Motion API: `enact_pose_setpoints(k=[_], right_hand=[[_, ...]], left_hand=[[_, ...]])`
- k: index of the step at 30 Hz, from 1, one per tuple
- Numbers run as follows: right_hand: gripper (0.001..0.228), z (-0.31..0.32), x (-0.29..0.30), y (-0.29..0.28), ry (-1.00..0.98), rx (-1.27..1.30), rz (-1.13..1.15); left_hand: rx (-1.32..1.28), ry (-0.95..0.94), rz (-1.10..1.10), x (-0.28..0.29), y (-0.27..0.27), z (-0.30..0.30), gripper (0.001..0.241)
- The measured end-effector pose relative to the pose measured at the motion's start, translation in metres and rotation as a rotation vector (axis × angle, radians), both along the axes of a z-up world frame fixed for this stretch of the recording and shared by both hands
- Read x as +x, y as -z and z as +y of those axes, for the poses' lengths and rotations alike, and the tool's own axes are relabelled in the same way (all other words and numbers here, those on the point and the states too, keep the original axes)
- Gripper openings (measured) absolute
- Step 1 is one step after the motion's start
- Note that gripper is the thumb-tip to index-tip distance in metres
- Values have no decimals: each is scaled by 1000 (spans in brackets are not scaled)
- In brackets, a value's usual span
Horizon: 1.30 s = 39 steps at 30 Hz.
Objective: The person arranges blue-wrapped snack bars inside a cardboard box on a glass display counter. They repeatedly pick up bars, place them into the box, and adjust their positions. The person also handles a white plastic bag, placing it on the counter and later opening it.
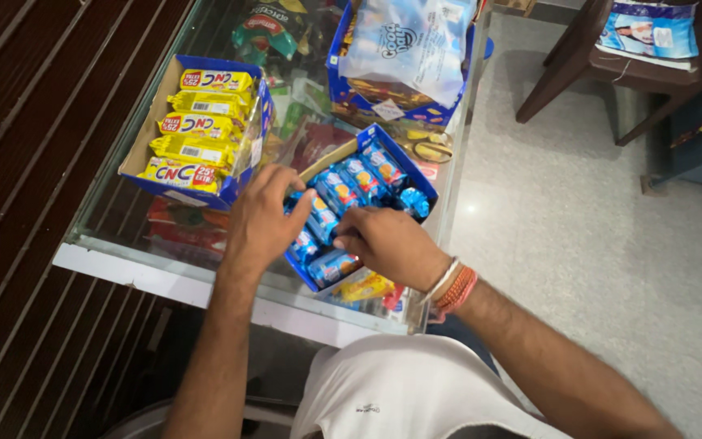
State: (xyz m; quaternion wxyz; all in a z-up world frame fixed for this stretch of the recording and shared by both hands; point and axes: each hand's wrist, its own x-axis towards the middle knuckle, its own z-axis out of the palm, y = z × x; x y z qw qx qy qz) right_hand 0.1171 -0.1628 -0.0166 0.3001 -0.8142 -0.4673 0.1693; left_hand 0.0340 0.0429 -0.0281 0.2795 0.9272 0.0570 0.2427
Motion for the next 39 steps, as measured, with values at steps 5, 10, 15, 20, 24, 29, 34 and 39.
enact_pose_setpoints(k=[5,10,15,20,24,29,34,39], right_hand=[[11,-8,-2,6,-27,195,-173],[18,-8,3,3,17,231,42],[20,1,8,0,27,222,176],[13,-8,20,-5,31,222,101],[10,-19,50,-2,225,407,114],[16,-34,111,1,491,540,339],[25,-32,142,12,423,432,67],[35,-15,140,19,454,366,-10]], left_hand=[[127,18,21,-4,-7,-12,42],[218,27,75,-5,-11,-23,71],[200,44,188,0,-8,-20,78],[172,57,225,-1,-7,-15,76],[153,68,122,0,-5,-13,66],[95,88,67,10,-6,-13,57],[94,71,107,22,-2,-22,53],[89,30,36,22,-2,-25,45]])
